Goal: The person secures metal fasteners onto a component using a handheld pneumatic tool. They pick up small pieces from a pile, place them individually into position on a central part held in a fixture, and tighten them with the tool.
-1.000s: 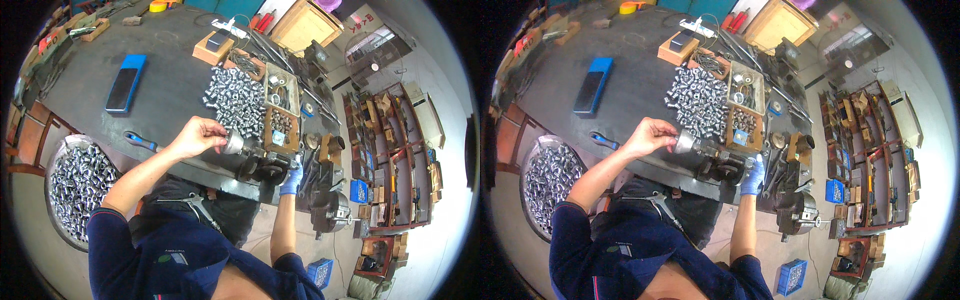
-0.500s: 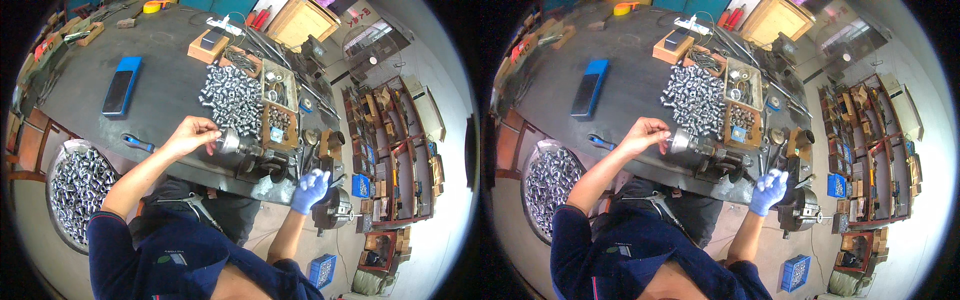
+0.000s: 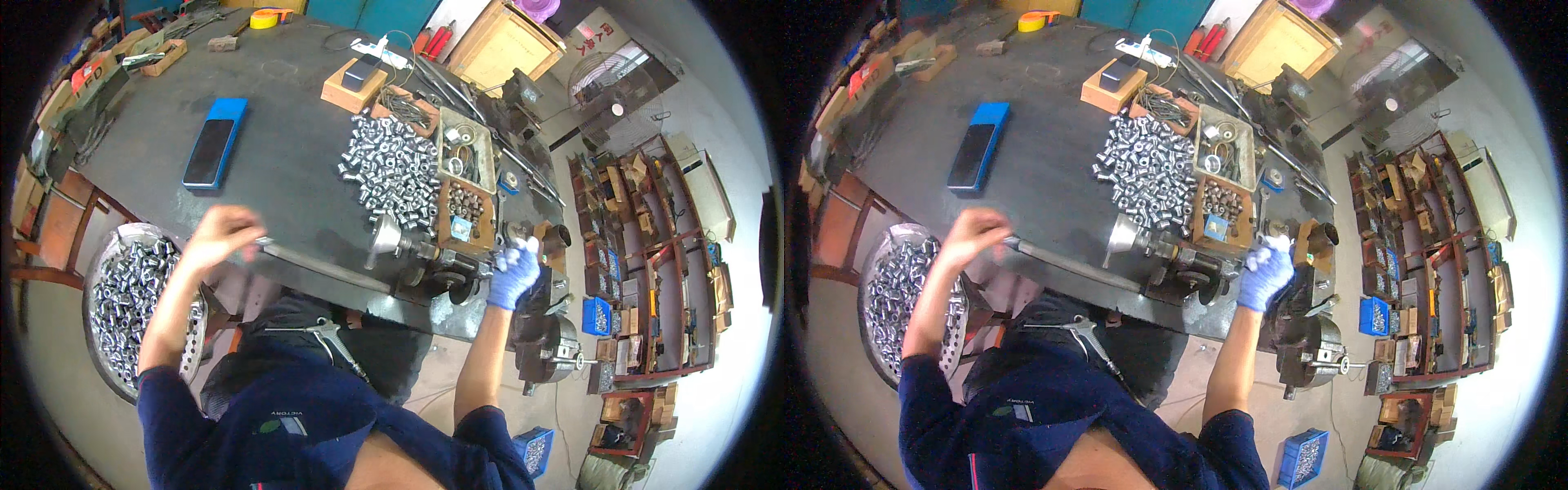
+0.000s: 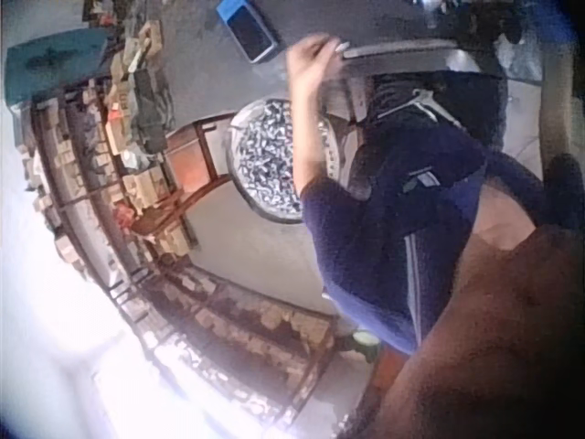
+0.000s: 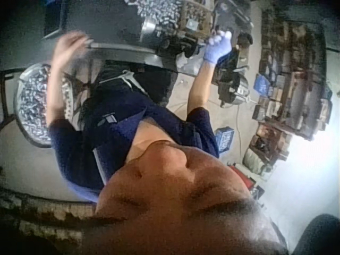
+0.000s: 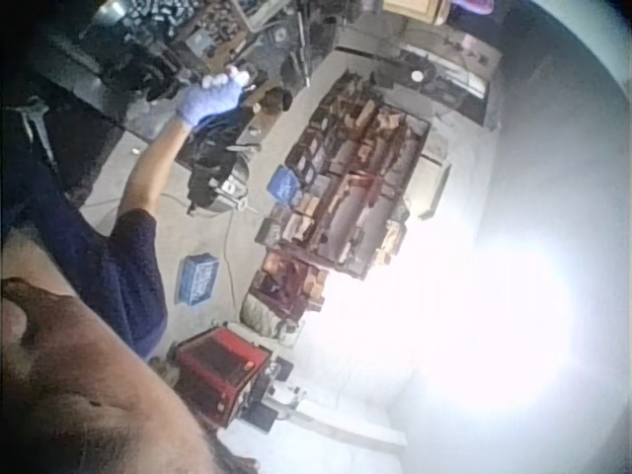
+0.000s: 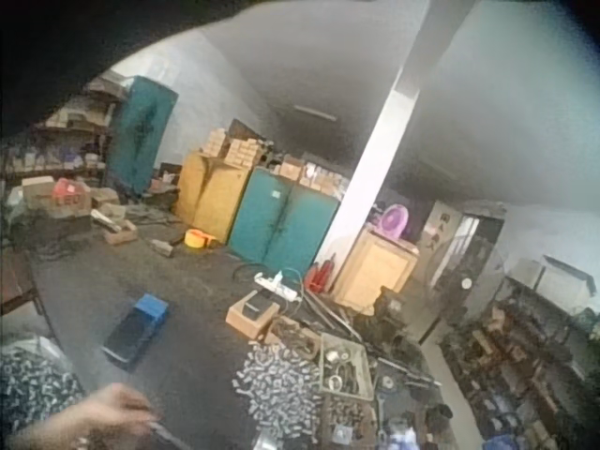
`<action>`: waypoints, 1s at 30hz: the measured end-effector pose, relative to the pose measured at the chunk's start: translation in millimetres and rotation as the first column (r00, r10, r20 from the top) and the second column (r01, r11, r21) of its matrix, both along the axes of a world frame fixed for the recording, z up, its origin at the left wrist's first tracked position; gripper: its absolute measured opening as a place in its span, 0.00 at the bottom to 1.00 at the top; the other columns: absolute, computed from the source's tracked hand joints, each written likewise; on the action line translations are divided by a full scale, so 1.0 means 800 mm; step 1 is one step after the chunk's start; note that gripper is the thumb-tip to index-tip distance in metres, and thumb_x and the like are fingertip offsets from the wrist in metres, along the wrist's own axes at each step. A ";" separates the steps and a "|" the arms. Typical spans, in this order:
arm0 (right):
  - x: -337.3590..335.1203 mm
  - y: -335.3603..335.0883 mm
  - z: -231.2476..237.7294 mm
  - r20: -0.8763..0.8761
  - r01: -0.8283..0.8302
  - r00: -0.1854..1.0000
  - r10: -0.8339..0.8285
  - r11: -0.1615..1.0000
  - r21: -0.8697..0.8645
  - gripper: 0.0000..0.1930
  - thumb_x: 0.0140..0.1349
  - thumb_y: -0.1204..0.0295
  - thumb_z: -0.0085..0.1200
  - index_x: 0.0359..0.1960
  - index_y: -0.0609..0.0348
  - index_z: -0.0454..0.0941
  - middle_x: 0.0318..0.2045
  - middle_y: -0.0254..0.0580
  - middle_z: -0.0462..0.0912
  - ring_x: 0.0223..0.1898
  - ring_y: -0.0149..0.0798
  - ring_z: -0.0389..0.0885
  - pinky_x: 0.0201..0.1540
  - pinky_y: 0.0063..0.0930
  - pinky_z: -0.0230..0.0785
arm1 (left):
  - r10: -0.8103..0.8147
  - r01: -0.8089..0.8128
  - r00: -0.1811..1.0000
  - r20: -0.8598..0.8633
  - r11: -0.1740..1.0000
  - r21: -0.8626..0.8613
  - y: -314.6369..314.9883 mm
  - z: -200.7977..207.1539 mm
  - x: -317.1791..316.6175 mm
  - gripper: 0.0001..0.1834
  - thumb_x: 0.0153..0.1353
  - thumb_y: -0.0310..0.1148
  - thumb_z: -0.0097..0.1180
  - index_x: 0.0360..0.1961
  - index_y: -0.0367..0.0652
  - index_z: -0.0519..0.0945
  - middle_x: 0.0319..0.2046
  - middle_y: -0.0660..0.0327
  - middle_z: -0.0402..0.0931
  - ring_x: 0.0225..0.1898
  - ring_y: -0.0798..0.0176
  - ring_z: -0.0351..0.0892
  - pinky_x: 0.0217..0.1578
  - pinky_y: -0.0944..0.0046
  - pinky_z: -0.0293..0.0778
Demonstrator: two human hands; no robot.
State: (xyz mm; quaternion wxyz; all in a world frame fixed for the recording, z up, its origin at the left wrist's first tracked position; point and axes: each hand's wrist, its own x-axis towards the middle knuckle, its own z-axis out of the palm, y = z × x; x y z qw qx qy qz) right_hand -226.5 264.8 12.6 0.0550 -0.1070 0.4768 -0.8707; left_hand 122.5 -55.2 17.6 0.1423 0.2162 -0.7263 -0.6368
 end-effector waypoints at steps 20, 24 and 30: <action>0.023 0.041 -0.127 0.222 -0.093 0.970 0.101 0.995 -0.046 0.13 0.58 0.66 0.50 0.39 0.62 0.75 0.32 0.37 0.79 0.31 0.31 0.77 0.34 0.22 0.72 | -0.015 0.273 0.955 0.295 0.425 -0.863 -0.050 -0.077 -0.245 0.20 0.46 0.30 0.56 0.44 0.43 0.73 0.36 0.49 0.75 0.41 0.50 0.75 0.40 0.53 0.71; 0.040 0.053 -0.117 0.258 -0.124 0.956 0.142 0.989 -0.083 0.09 0.59 0.64 0.50 0.33 0.57 0.75 0.23 0.29 0.76 0.19 0.24 0.71 0.21 0.16 0.65 | 0.061 0.322 0.925 0.374 0.393 -0.861 -0.050 -0.093 -0.263 0.14 0.47 0.32 0.56 0.38 0.43 0.74 0.32 0.50 0.77 0.38 0.51 0.77 0.38 0.53 0.71; 0.048 0.058 -0.123 0.272 -0.142 0.950 0.152 0.988 -0.057 0.09 0.60 0.62 0.49 0.29 0.52 0.73 0.17 0.25 0.72 0.13 0.21 0.66 0.13 0.13 0.59 | 0.084 0.176 0.970 0.230 0.411 -0.895 -0.067 -0.118 -0.220 0.09 0.49 0.31 0.54 0.32 0.40 0.72 0.24 0.53 0.77 0.29 0.52 0.78 0.31 0.54 0.73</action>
